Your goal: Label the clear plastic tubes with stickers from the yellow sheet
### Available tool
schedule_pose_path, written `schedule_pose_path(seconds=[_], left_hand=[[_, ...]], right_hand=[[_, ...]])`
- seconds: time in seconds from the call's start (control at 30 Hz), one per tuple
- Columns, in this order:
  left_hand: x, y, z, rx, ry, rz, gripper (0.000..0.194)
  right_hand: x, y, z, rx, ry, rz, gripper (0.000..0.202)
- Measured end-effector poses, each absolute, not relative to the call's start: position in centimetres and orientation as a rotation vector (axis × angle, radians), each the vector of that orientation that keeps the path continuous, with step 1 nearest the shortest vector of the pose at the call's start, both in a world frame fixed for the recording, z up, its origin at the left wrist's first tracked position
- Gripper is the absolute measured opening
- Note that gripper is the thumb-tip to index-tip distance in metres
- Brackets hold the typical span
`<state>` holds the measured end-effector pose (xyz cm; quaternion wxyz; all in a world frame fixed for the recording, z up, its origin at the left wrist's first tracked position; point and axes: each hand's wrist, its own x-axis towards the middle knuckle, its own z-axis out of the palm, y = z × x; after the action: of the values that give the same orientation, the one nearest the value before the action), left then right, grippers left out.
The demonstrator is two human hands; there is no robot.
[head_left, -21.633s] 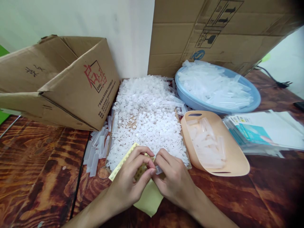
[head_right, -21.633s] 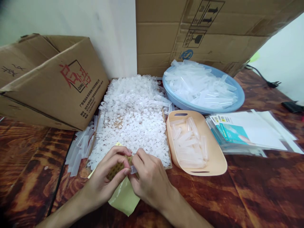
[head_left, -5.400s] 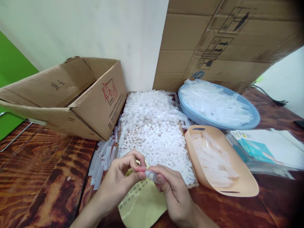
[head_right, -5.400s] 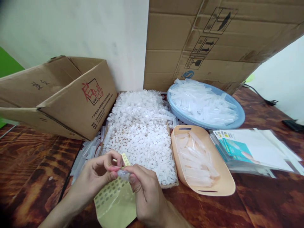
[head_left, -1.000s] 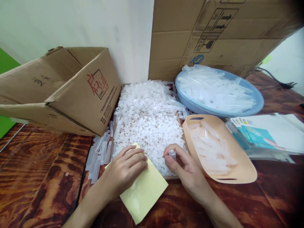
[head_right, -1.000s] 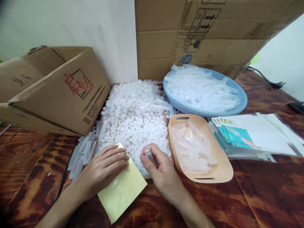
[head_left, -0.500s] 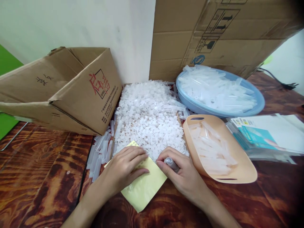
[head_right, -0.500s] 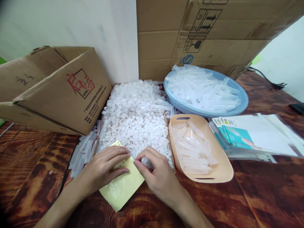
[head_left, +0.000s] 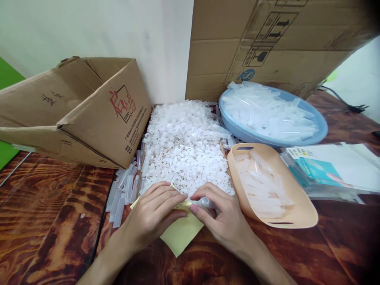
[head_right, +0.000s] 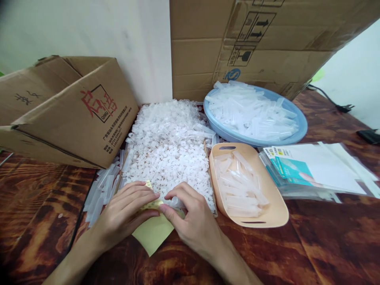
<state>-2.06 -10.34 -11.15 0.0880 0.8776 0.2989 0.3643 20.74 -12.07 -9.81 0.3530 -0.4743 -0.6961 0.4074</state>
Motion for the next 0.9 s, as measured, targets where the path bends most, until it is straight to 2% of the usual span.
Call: schedule_pose_path(seconds=[0.27,0.4,0.5,0.9], left_hand=[[-1.4,-11.1,-10.7,2.325,0.823,1.13,0.034],[-1.5,-11.1,-10.4,2.154,0.822,1.134,0.02],[-1.5,-11.2,-10.2,2.086,0.821,1.146,0.02],[-1.3,-11.4,-10.1,2.225,0.824,1.217,0.02]], right_hand=[[20.3,-12.6,-9.7,-1.196,-1.739,1.27,0.023],[20.2,-12.7,-9.7,-1.177,-1.732,1.277,0.028],[20.2,-12.7,-9.7,-1.155,-1.766,1.251,0.028],[20.0,-12.7,-9.7,-1.159,-1.8,1.219,0.029]])
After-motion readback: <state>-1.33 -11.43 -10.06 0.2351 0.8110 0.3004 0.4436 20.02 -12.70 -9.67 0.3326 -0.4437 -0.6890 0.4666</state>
